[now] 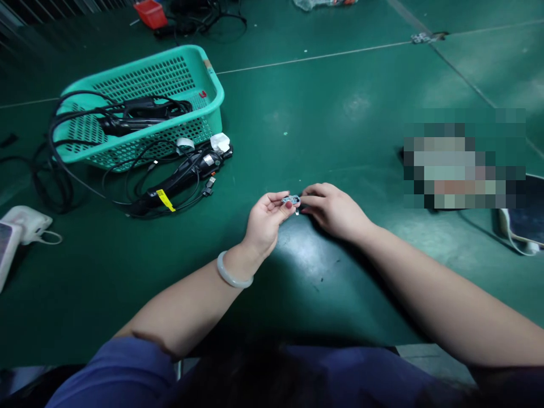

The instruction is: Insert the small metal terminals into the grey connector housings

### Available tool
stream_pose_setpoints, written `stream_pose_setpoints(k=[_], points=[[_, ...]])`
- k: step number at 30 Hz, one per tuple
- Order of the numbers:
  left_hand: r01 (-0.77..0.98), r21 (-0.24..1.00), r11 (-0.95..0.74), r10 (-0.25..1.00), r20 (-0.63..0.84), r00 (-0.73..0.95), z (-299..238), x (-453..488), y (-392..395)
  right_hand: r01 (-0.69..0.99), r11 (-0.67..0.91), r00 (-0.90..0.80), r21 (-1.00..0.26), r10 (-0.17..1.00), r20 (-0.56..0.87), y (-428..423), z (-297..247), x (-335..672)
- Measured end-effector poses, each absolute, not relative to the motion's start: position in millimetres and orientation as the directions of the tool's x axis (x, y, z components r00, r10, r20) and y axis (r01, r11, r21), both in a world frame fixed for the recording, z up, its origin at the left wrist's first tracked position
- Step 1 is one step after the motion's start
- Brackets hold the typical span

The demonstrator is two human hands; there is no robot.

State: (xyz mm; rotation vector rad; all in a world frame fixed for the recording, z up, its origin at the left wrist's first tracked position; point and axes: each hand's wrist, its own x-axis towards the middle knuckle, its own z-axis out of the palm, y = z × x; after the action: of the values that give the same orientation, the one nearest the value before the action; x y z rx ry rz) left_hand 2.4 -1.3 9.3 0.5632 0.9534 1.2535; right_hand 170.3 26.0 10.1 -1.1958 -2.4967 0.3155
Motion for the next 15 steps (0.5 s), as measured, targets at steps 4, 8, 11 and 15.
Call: stream_pose_setpoints(k=[4,8,11,15], points=[[-0.536,0.803,0.260,0.956,-0.290,0.028,8.5,2.9,-0.9,0.713,0.607,-0.573,-0.350,0.793,0.208,27.1,8.0,163.7],[-0.533,0.808,0.251,0.958,-0.285,0.019,8.5,3.1,-0.7,0.699,0.580,-0.564,-0.418,0.807,0.176,25.4,9.9,170.2],[-0.528,0.813,0.247,0.959,-0.282,0.014,8.8,2.9,-0.9,0.697,0.560,-0.548,-0.449,0.819,0.171,24.1,10.1,174.6],[-0.527,0.816,0.239,0.961,-0.276,0.007,8.8,2.5,-1.4,0.708,0.569,-0.552,-0.418,0.815,0.176,23.9,8.1,172.2]])
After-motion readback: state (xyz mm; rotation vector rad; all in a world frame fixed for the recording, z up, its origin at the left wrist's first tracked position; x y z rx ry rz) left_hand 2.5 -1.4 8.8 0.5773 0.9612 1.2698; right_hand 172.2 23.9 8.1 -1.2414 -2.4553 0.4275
